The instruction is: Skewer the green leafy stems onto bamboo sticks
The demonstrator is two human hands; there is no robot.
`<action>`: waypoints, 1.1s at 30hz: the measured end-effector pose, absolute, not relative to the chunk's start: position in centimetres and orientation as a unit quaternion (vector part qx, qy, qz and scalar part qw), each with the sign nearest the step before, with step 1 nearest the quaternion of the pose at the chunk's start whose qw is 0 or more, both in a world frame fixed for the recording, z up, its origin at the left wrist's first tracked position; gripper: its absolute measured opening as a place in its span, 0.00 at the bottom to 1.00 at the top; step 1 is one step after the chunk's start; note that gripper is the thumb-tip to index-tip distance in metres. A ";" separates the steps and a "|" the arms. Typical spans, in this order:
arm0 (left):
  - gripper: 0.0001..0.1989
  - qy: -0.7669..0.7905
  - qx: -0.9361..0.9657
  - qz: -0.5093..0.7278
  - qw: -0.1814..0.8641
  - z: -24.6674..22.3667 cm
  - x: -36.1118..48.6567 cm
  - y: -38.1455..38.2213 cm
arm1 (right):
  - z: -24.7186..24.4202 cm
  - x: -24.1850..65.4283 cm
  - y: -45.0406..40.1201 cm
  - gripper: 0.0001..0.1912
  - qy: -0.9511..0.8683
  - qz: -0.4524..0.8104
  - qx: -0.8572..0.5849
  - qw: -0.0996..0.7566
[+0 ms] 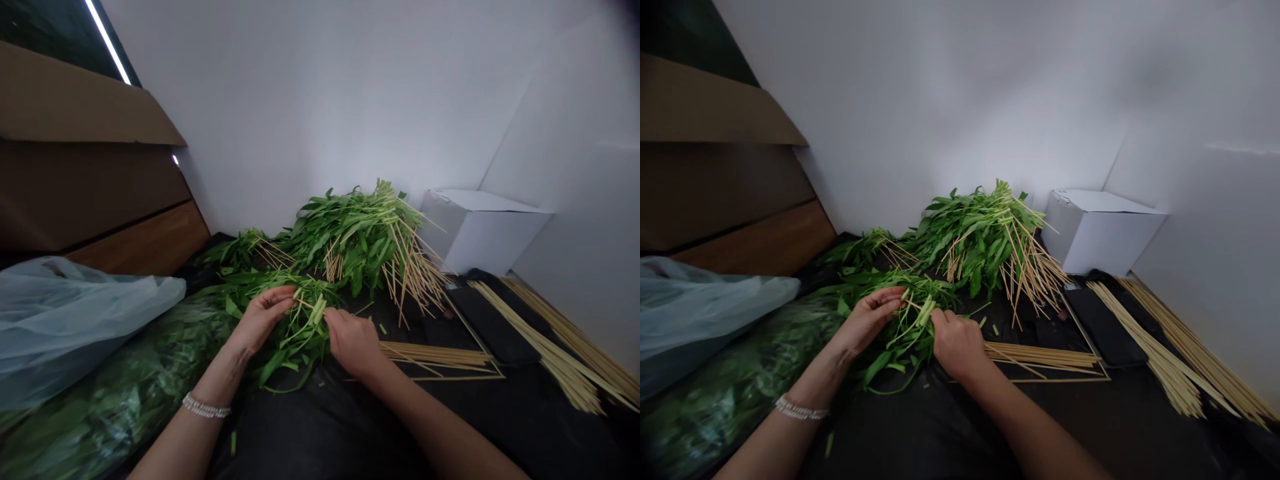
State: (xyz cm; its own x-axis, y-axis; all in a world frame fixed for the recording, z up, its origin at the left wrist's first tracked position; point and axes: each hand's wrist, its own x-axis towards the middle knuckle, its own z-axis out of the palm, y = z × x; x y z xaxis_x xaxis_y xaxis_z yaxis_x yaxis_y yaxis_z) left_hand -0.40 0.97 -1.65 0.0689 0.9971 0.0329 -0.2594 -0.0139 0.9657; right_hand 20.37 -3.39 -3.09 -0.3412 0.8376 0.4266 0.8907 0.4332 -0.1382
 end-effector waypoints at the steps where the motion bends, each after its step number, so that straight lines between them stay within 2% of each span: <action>1: 0.18 0.407 0.449 0.554 0.571 -1.7 -0.5 1.0 | -3.1 20.4 -3.4 0.12 -0.816 -0.058 -0.529 0.225; 17: 0.16 0.425 0.433 0.560 0.564 -1.6 -0.3 1.0 | -3.2 20.4 -3.4 0.11 -0.819 -0.065 -0.519 0.235; 28: 0.24 0.427 0.451 0.513 0.593 -1.7 -0.2 0.7 | -3.8 20.3 -3.3 0.11 -0.825 -0.061 -0.509 0.237; 33: 0.28 0.436 0.507 0.474 0.572 -1.9 0.5 0.3 | -4.0 20.0 -3.2 0.10 -0.831 -0.056 -0.505 0.226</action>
